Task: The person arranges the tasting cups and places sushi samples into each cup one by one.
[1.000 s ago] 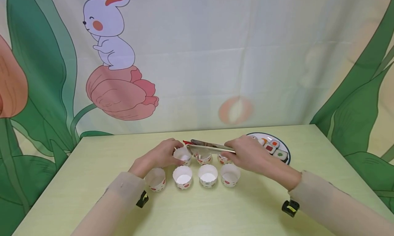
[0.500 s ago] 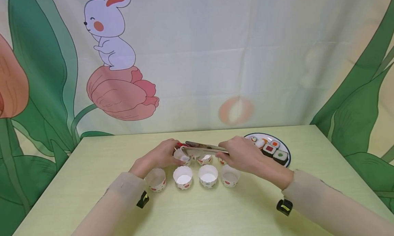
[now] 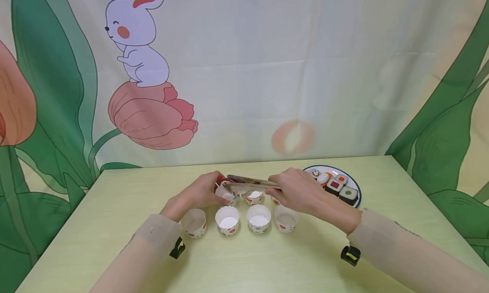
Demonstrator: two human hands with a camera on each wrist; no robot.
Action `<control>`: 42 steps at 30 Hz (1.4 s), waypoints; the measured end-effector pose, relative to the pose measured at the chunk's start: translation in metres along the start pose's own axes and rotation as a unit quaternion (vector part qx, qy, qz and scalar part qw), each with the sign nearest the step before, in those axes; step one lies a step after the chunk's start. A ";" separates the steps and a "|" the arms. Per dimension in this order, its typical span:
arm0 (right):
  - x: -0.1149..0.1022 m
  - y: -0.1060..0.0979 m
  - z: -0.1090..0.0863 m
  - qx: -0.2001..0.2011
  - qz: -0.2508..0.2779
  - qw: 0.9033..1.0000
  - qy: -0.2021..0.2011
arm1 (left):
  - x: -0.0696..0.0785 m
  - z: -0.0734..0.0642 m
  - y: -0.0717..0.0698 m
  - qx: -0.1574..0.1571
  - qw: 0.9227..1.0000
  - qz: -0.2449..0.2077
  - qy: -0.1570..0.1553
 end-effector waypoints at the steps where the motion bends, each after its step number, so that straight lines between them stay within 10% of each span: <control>1: 0.000 0.000 0.000 0.001 0.001 1.000 -0.002 | 0.000 0.000 0.000 0.001 1.000 -0.001 -0.001; 42: 0.003 -0.002 0.004 -0.030 0.005 1.000 0.007 | 0.003 -0.003 -0.002 0.005 1.000 -0.012 -0.008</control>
Point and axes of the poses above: each hand's wrist, its own z-axis towards the middle knuckle, its own y-axis out of the palm, x = y × z, the point moved 6 cm from there along z, towards the middle knuckle, and after that the axes turned 7 degrees about x, right-handed, at the moved point
